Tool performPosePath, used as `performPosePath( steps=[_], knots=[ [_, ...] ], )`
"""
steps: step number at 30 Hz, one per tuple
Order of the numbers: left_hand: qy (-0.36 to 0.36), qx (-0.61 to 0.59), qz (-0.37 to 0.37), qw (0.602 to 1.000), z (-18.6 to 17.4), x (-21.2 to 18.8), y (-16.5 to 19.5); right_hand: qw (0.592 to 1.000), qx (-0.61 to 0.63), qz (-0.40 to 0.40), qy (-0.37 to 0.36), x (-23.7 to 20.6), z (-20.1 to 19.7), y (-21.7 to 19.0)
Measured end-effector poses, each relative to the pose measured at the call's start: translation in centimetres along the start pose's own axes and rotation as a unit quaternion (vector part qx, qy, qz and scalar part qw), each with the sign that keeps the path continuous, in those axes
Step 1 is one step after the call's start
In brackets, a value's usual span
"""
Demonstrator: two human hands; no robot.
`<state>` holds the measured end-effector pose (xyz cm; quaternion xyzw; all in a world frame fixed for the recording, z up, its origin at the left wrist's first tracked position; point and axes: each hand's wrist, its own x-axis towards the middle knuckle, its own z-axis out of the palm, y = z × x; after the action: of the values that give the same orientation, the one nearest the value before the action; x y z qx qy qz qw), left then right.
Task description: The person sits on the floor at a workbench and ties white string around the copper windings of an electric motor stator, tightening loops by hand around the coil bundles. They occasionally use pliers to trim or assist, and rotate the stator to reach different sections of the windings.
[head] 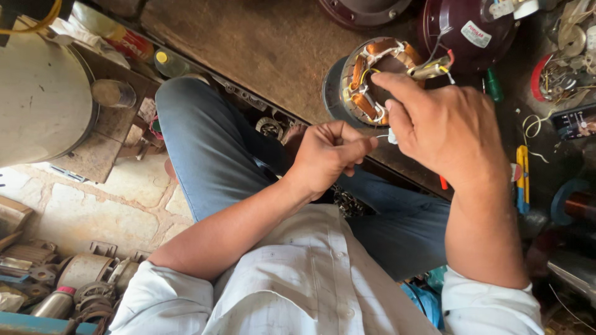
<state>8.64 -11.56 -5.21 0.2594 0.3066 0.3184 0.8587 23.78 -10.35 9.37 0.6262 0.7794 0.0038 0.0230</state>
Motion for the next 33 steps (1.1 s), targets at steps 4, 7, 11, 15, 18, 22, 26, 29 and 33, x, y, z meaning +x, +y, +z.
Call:
performPosePath(
  steps=[4, 7, 11, 15, 18, 22, 26, 29, 33],
  knots=[
    [-0.002, -0.035, -0.038, 0.999, 0.2, 0.2, -0.4, 1.0, -0.015, -0.011, 0.012, 0.1, 0.1, -0.2],
    [0.002, -0.029, -0.046, 0.999, 0.1, 0.3, -0.6, 0.999, -0.022, -0.022, 0.02, 0.3, 0.4, -0.2],
    [0.015, -0.024, -0.047, 0.998, 0.0, 0.3, -0.7, 0.999, -0.032, -0.025, 0.013, 0.5, 0.5, -0.1],
    [0.018, -0.036, -0.041, 0.998, 0.3, 0.2, -0.9, 0.999, 0.001, -0.036, 0.003, 0.9, 0.3, -0.3],
    [0.018, -0.058, -0.039, 0.997, 0.6, 0.1, -1.1, 0.999, -0.033, -0.024, -0.006, 1.1, 0.1, -0.9],
    [0.02, -0.059, -0.059, 0.996, 0.7, 0.3, -1.4, 0.996, -0.072, -0.047, 0.031, 1.3, -0.6, -1.5],
    [0.02, -0.055, -0.064, 0.996, 0.9, 0.4, -1.8, 0.99, -0.097, -0.07, 0.071, 0.8, -0.6, -1.5],
    [0.015, 0.005, 0.074, 0.997, 0.4, -0.1, -1.2, 0.986, -0.09, -0.104, 0.099, 0.2, 0.1, -0.8],
    [0.023, 0.208, 0.319, 0.924, -2.8, 0.2, 1.7, 0.971, -0.102, -0.149, 0.157, -0.8, 1.3, 0.3]
  ],
)
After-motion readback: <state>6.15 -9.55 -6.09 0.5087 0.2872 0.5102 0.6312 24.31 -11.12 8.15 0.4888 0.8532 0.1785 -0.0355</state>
